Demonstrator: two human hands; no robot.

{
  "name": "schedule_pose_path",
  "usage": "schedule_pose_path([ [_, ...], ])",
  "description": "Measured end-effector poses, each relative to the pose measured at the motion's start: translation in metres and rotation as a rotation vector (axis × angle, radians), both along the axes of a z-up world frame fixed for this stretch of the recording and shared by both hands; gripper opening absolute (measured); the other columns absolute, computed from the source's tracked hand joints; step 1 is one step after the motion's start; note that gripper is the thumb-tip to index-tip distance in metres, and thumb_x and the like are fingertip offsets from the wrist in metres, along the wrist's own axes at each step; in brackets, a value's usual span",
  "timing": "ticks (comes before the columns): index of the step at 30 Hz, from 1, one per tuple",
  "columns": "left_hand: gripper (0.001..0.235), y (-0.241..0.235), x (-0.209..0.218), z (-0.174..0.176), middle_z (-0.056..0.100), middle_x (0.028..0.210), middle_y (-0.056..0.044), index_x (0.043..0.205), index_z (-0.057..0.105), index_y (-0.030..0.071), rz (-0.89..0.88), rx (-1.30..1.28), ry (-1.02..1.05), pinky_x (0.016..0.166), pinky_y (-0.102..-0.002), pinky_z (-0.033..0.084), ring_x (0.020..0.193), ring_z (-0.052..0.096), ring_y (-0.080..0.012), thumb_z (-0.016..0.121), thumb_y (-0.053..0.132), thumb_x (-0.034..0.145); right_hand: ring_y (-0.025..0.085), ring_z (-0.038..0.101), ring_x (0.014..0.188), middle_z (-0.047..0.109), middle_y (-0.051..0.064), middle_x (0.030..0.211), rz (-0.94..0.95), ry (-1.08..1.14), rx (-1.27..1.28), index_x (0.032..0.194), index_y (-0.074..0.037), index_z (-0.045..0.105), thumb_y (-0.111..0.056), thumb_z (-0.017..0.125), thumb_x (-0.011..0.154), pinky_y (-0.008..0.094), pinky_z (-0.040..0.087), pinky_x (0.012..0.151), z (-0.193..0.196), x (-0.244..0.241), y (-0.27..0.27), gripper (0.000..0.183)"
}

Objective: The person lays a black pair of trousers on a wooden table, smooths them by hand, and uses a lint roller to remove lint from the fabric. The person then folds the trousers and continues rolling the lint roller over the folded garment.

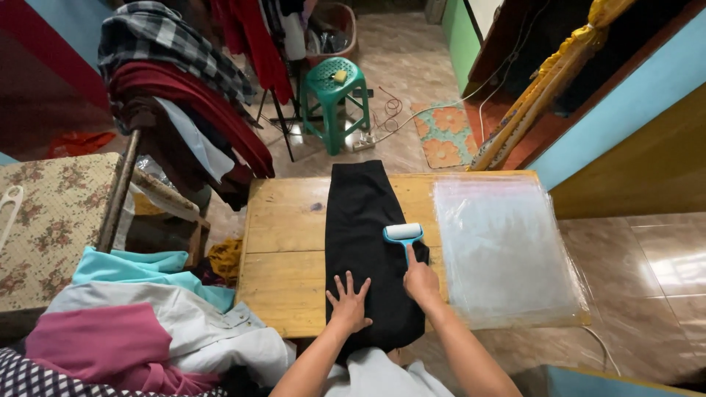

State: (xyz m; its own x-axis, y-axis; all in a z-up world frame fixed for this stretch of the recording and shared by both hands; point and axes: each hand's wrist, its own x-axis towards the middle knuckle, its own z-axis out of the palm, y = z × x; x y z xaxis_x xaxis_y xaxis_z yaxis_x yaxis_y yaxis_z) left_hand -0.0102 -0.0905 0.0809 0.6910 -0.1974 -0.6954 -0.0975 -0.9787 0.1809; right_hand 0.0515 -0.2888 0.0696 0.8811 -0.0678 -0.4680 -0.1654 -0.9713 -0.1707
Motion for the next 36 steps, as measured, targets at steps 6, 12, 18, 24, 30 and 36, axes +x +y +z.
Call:
schedule_pose_path([
  [6, 0.110, 0.002, -0.001, -0.004, -0.024, 0.167, -0.022, 0.166, -0.006, 0.031, -0.013, -0.011, -0.028, 0.117, -0.078, 0.012, 0.151, -0.017, -0.0568, 0.073, 0.047, 0.092, 0.035, 0.065, 0.074, 0.068, 0.015, 0.086, 0.033, 0.106, -0.050, 0.166, -0.020, 0.013, -0.014, 0.044, 0.100, 0.047, 0.050, 0.058, 0.015, -0.009, -0.012, 0.074],
  [12, 0.109, 0.003, -0.002, -0.003, -0.022, 0.167, -0.023, 0.166, -0.003, 0.030, -0.002, -0.042, -0.043, 0.115, -0.079, 0.012, 0.150, -0.016, -0.0579, 0.076, 0.044, 0.092, 0.025, 0.069, 0.062, 0.072, 0.014, 0.101, -0.013, 0.345, -0.046, 0.165, -0.021, 0.014, 0.000, 0.040, 0.091, 0.039, 0.056, 0.057, 0.072, -0.034, -0.016, 0.081],
  [18, 0.109, 0.004, -0.004, 0.003, -0.004, 0.167, -0.031, 0.166, 0.015, 0.023, 0.073, -0.147, -0.083, 0.112, -0.081, 0.007, 0.151, -0.010, -0.0595, 0.083, 0.032, 0.081, 0.048, 0.072, 0.104, 0.072, 0.029, 0.107, 0.052, 0.010, 0.058, 0.162, -0.011, 0.030, -0.013, 0.057, 0.092, 0.057, 0.058, 0.085, 0.045, -0.023, -0.024, 0.075],
  [24, 0.106, 0.005, -0.007, 0.018, -0.003, 0.168, -0.031, 0.166, 0.017, 0.022, 0.074, -0.146, -0.084, 0.114, -0.080, 0.009, 0.152, -0.007, -0.0582, 0.082, 0.032, 0.083, 0.047, 0.073, 0.099, 0.070, 0.029, 0.103, 0.079, -0.016, 0.080, 0.164, -0.011, 0.021, -0.016, 0.058, 0.096, 0.055, 0.060, 0.083, 0.056, -0.026, -0.012, 0.077],
  [30, 0.105, 0.006, -0.009, 0.010, -0.006, 0.168, -0.030, 0.165, 0.019, 0.016, 0.087, -0.159, -0.105, 0.115, -0.079, 0.008, 0.152, -0.007, -0.0571, 0.082, 0.033, 0.082, 0.049, 0.073, 0.100, 0.071, 0.034, 0.103, 0.187, 0.152, 0.086, 0.158, -0.005, 0.032, -0.015, 0.060, 0.090, 0.058, 0.060, 0.084, 0.019, -0.060, -0.015, 0.075],
  [36, 0.102, 0.010, -0.013, 0.009, -0.004, 0.169, -0.029, 0.162, 0.022, 0.006, 0.089, -0.155, -0.143, 0.118, -0.074, 0.011, 0.153, -0.003, -0.0542, 0.081, 0.037, 0.084, 0.045, 0.074, 0.096, 0.073, 0.030, 0.100, 0.180, 0.160, 0.131, 0.160, -0.009, 0.028, -0.017, 0.064, 0.086, 0.053, 0.062, 0.081, 0.061, -0.061, 0.011, 0.083],
])
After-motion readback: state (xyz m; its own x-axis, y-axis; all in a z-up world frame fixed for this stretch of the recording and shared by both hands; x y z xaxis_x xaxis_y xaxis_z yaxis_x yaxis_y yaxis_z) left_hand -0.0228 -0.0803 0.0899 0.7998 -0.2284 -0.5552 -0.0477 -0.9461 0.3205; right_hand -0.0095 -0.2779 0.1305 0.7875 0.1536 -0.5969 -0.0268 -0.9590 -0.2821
